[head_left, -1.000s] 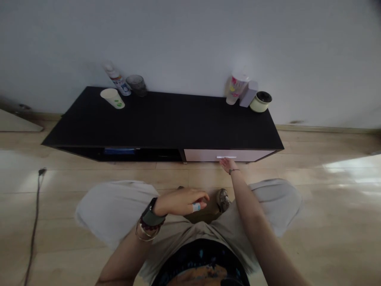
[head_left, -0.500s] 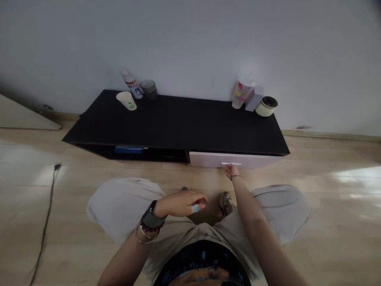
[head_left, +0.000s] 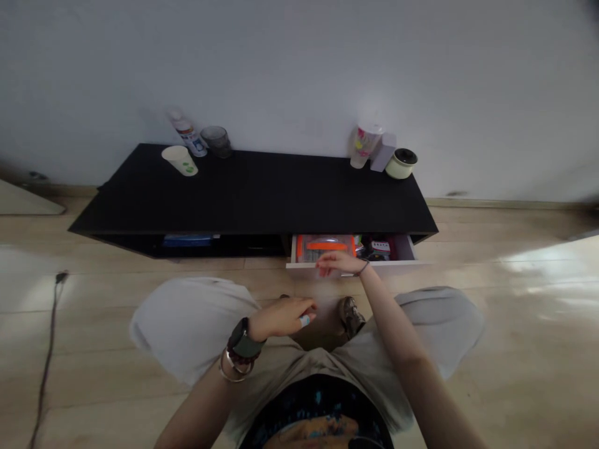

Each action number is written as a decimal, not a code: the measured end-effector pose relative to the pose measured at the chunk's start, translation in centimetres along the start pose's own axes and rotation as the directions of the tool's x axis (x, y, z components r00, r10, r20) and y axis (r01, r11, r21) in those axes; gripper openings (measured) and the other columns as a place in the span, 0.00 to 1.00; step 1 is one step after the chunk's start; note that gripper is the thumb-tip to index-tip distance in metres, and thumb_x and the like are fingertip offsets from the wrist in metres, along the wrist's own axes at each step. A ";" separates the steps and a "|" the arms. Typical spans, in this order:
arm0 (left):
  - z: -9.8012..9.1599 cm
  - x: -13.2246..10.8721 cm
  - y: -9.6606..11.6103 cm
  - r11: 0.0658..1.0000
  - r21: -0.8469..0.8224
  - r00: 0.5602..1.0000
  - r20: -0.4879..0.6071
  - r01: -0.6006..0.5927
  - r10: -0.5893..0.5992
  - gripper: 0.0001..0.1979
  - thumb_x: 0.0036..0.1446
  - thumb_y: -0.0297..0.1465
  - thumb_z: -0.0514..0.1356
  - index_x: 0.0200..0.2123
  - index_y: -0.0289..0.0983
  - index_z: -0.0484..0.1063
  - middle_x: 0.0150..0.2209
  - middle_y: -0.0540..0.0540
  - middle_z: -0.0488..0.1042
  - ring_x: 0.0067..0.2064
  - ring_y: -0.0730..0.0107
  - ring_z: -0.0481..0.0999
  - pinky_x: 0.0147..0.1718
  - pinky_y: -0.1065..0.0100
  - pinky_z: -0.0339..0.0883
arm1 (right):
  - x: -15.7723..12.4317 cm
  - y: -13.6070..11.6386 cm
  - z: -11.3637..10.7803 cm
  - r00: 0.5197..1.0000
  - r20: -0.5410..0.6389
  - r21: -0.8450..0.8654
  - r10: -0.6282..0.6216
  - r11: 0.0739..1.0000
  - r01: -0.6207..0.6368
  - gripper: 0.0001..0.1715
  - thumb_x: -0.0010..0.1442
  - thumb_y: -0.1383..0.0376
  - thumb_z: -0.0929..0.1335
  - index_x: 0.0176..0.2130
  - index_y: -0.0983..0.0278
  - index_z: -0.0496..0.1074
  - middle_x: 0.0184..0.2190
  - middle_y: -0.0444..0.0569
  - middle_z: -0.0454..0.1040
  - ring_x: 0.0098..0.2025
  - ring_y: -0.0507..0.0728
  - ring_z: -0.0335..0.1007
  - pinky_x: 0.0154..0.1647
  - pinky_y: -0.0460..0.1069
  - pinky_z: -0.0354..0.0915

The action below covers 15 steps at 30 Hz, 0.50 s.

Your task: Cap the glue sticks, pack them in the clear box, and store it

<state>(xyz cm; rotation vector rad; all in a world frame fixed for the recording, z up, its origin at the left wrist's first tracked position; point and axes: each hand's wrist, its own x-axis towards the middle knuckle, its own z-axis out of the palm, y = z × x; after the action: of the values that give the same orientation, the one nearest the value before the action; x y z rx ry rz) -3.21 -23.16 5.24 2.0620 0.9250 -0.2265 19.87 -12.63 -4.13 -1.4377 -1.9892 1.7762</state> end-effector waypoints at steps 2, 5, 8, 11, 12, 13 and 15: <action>0.3 0.0 0.0 1.000 0.013 1.000 0.011 -0.018 0.018 0.16 0.67 0.36 0.50 0.52 0.39 0.71 0.49 0.42 0.78 0.48 0.61 0.76 0.47 0.63 0.66 | 0.4 -0.3 -1.5 0.974 -0.225 -0.172 -0.040 0.985 0.001 0.17 0.68 0.62 0.62 0.50 0.67 0.73 0.43 0.54 0.80 0.42 0.55 0.76 0.46 0.49 0.70; 1.0 0.4 0.2 0.998 0.034 0.999 0.029 -0.043 0.042 0.16 0.66 0.35 0.50 0.51 0.38 0.71 0.50 0.41 0.78 0.49 0.59 0.76 0.47 0.63 0.66 | 1.1 0.0 -2.4 0.912 -0.409 -0.440 -0.014 0.879 -0.183 0.19 0.63 0.71 0.65 0.53 0.66 0.73 0.52 0.56 0.77 0.53 0.59 0.73 0.57 0.53 0.64; 1.7 0.8 0.2 0.997 0.062 0.998 0.035 -0.045 0.043 0.16 0.66 0.35 0.50 0.51 0.38 0.71 0.49 0.40 0.78 0.49 0.58 0.77 0.45 0.63 0.67 | 1.9 0.5 -1.6 0.925 -0.381 -0.502 0.016 0.836 -0.221 0.22 0.59 0.73 0.68 0.53 0.67 0.73 0.54 0.60 0.75 0.56 0.62 0.71 0.60 0.54 0.62; 2.1 0.7 0.0 0.997 0.073 0.999 0.029 -0.036 0.034 0.16 0.66 0.36 0.50 0.51 0.38 0.72 0.49 0.39 0.78 0.49 0.56 0.77 0.45 0.62 0.68 | 2.3 0.9 -0.3 0.934 -0.356 -0.549 0.026 0.803 -0.232 0.22 0.58 0.73 0.68 0.52 0.67 0.73 0.55 0.62 0.73 0.57 0.63 0.69 0.60 0.54 0.63; 2.2 0.6 -0.1 0.997 0.069 0.999 0.028 -0.036 0.034 0.16 0.66 0.36 0.51 0.51 0.38 0.72 0.50 0.39 0.78 0.50 0.55 0.77 0.46 0.61 0.68 | 2.4 0.9 0.0 0.935 -0.352 -0.566 0.029 0.790 -0.237 0.22 0.58 0.74 0.68 0.52 0.67 0.73 0.56 0.63 0.72 0.58 0.63 0.68 0.60 0.54 0.63; 2.2 0.6 -0.2 0.997 0.065 0.999 0.029 -0.037 0.035 0.16 0.66 0.36 0.50 0.51 0.37 0.72 0.50 0.38 0.78 0.50 0.55 0.77 0.46 0.61 0.68 | 2.4 0.9 0.2 0.937 -0.349 -0.581 0.031 0.777 -0.242 0.22 0.57 0.75 0.68 0.52 0.67 0.73 0.57 0.63 0.72 0.59 0.64 0.67 0.60 0.55 0.62; 2.2 0.4 -0.3 0.998 0.061 0.999 0.033 -0.035 0.033 0.16 0.67 0.36 0.50 0.51 0.37 0.71 0.51 0.38 0.77 0.51 0.55 0.77 0.47 0.61 0.67 | 2.6 0.8 0.5 0.938 -0.343 -0.607 0.037 0.754 -0.252 0.23 0.56 0.76 0.67 0.52 0.68 0.72 0.58 0.64 0.71 0.61 0.64 0.65 0.61 0.58 0.61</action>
<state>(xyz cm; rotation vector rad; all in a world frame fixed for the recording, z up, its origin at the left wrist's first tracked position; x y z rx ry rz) -2.76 -24.51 3.53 2.1227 0.8724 -0.2717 18.59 -11.28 -6.23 -1.9508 -2.4704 0.8009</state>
